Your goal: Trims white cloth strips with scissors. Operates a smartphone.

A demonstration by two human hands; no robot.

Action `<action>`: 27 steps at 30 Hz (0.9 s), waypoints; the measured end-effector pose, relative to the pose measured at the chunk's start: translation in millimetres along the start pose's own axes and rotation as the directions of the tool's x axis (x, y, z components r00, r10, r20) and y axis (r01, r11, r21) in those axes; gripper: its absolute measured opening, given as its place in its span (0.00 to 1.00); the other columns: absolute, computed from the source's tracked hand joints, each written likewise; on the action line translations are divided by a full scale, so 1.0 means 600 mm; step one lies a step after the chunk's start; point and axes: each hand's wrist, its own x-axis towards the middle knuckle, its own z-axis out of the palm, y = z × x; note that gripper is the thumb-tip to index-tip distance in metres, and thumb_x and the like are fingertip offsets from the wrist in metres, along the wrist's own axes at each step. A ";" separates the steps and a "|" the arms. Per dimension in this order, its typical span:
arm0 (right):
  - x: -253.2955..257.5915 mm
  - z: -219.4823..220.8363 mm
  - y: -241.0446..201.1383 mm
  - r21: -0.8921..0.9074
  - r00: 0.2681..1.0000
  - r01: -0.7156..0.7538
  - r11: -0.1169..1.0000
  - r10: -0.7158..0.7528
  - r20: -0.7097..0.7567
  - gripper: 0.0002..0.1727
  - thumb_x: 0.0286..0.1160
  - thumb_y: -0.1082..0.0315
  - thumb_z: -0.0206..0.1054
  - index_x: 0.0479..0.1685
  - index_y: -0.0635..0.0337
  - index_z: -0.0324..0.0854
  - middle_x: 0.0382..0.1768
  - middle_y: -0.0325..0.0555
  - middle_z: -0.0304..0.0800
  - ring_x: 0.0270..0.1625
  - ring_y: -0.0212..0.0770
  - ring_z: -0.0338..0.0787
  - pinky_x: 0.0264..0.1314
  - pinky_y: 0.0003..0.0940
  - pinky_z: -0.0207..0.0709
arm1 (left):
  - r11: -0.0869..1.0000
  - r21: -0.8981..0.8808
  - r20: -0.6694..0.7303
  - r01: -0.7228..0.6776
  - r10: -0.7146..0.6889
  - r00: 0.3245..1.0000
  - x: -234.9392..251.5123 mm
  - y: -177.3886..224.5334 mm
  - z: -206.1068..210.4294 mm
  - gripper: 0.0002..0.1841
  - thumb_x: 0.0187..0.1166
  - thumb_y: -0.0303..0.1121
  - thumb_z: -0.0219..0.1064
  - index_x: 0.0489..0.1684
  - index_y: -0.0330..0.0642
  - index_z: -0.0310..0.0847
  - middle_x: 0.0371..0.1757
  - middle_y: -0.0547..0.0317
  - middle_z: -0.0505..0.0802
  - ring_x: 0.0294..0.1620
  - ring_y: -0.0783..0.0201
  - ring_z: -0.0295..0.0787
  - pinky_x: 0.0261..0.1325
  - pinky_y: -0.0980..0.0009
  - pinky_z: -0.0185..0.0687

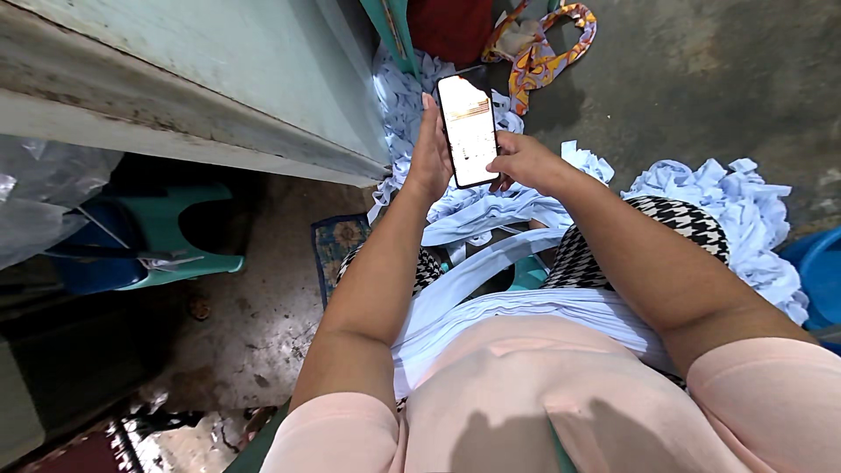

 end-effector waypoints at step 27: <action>0.000 0.000 0.001 -0.015 1.000 -0.016 1.000 0.016 -0.011 0.18 0.87 0.72 0.56 0.73 0.59 0.73 0.53 0.55 0.90 0.38 0.45 0.94 0.39 0.40 0.89 | 1.000 0.002 -0.010 -0.013 0.013 1.000 0.000 -0.003 0.001 0.46 0.83 0.69 0.17 0.93 0.48 0.49 0.79 0.49 0.80 0.75 0.54 0.81 0.75 0.51 0.79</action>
